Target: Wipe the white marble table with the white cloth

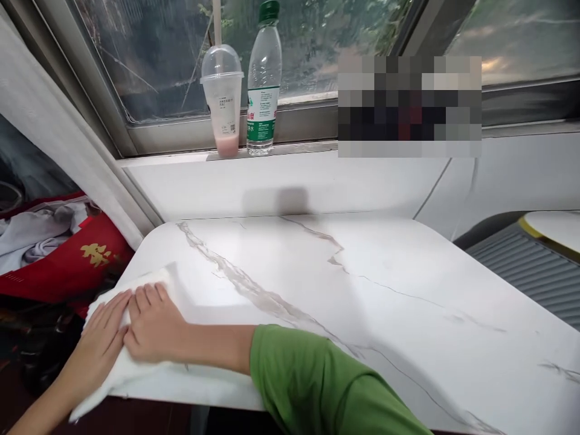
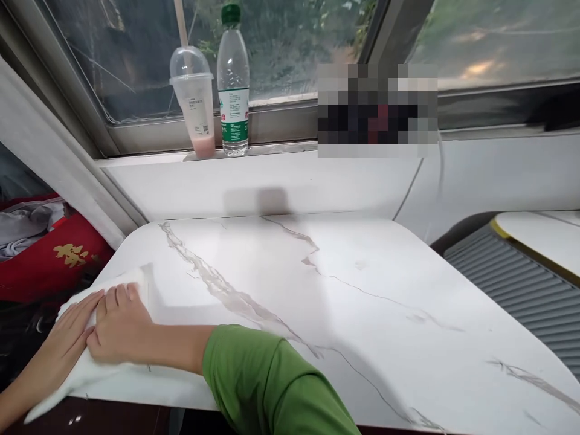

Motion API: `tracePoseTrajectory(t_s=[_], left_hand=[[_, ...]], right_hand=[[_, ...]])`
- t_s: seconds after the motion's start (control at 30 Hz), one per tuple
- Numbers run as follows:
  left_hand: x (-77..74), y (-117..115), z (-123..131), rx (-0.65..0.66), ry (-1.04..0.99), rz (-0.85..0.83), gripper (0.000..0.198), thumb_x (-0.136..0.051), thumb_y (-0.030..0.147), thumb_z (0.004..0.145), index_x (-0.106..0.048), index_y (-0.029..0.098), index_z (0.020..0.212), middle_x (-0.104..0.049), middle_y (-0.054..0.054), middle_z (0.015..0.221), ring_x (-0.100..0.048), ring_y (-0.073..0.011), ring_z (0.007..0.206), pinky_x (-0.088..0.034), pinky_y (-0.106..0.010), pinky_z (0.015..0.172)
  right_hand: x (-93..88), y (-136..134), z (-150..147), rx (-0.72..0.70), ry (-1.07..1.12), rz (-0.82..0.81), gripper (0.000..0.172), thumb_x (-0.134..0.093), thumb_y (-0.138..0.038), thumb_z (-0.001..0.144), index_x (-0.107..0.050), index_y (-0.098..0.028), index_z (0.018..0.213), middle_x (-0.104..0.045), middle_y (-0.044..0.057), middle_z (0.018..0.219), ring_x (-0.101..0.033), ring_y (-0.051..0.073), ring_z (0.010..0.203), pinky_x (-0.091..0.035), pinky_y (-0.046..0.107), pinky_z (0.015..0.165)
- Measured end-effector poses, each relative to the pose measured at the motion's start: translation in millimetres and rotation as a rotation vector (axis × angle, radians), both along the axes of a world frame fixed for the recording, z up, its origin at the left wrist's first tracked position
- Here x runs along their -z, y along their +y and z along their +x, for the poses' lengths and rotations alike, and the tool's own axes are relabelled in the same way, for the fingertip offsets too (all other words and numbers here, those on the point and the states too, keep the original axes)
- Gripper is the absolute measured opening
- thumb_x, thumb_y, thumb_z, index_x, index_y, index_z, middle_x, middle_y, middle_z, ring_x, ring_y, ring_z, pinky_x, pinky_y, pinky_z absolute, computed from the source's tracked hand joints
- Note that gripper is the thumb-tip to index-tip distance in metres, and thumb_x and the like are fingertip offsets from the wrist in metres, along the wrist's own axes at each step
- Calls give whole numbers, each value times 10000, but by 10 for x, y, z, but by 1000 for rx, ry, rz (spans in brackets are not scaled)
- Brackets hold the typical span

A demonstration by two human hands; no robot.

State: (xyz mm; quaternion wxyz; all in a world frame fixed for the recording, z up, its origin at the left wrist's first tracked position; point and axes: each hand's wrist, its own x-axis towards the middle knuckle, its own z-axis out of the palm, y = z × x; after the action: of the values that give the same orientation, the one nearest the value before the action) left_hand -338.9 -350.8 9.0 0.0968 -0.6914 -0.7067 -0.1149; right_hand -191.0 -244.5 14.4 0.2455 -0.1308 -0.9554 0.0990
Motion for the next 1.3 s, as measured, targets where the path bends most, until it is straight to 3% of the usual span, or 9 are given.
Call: tracePoseTrajectory(t_s=[0.07, 0.27, 0.4, 0.5, 0.67, 0.83, 1.03, 1.17, 1.3], left_hand=[[-44, 355, -91, 39, 1, -26, 536, -222, 313, 937, -113, 350, 1460, -360, 13, 1458, -407, -245, 1286, -314, -475, 1067], [-157, 1734, -85, 30, 10, -91, 538, -178, 339, 932, -395, 32, 1316, -447, -163, 1375, -404, -251, 1270, -289, -409, 1070], [-142, 2205, 177, 31, 38, -81, 487, -163, 263, 953, -375, 34, 1326, -427, -139, 1394, -381, -217, 1282, -263, -402, 1080], [-85, 2201, 377, 32, 39, -77, 471, -187, 255, 959, -349, 60, 1357, -395, -126, 1422, -347, -222, 1308, -238, -418, 1092], [19, 1897, 694, 37, 32, -80, 493, -247, 236, 933, -327, 66, 1389, -353, -150, 1448, -287, -273, 1351, -189, -485, 1106], [72, 1276, 1240, 137, 54, -10, 507, -247, 252, 941, -310, 81, 1414, -376, -143, 1437, -286, -273, 1355, -179, -502, 1112], [43, 590, 1865, 310, 63, 39, 614, -305, 244, 946, -50, 104, 1487, -247, -138, 1499, -215, -281, 1383, -160, -513, 1122], [48, 641, 1946, 371, 55, -4, 591, -300, 245, 943, -107, 80, 1477, -252, -155, 1494, -216, -287, 1382, -142, -526, 1123], [81, 1128, 1868, 341, 24, -84, 533, -276, 227, 920, -279, 39, 1419, -329, -159, 1460, -250, -267, 1371, -133, -502, 1131]], right_hand=[[28, 261, -97, 59, 7, -11, 566, -396, -354, 879, -447, 42, 1280, -508, 221, 1281, -428, 314, 1164, -262, 465, 1039], [64, 1352, -205, 273, 23, 19, 381, -455, -288, 911, -521, -62, 1211, -584, 118, 1187, -491, 215, 1115, -354, 385, 1015], [86, 1778, -4, 335, 67, 36, 340, -542, -342, 897, -535, -163, 1185, -550, 85, 1194, -571, 208, 1012, -494, 419, 845], [113, 1838, 197, 312, 69, 44, 320, -514, -299, 912, -535, -155, 1196, -553, 90, 1215, -549, 206, 1069, -458, 421, 916], [140, 1612, 555, 273, 7, 27, 400, -421, -181, 885, -516, -72, 1258, -540, 123, 1302, -447, 189, 1222, -265, 333, 1098], [145, 996, 1175, 224, -47, 3, 489, -370, -232, 886, -457, -26, 1321, -470, 168, 1370, -369, 238, 1299, -229, 429, 1117], [119, 249, 1907, 218, -103, 12, 556, -352, -263, 888, -386, 4, 1375, -391, 186, 1425, -274, 284, 1355, -198, 466, 1133], [106, 194, 2016, 282, -151, -2, 556, -341, -249, 880, -394, 3, 1373, -378, 183, 1432, -267, 290, 1361, -211, 467, 1128], [136, 611, 1859, 380, -202, -56, 568, -370, -235, 842, -421, 16, 1349, -402, 206, 1410, -327, 317, 1327, -233, 491, 1099]])
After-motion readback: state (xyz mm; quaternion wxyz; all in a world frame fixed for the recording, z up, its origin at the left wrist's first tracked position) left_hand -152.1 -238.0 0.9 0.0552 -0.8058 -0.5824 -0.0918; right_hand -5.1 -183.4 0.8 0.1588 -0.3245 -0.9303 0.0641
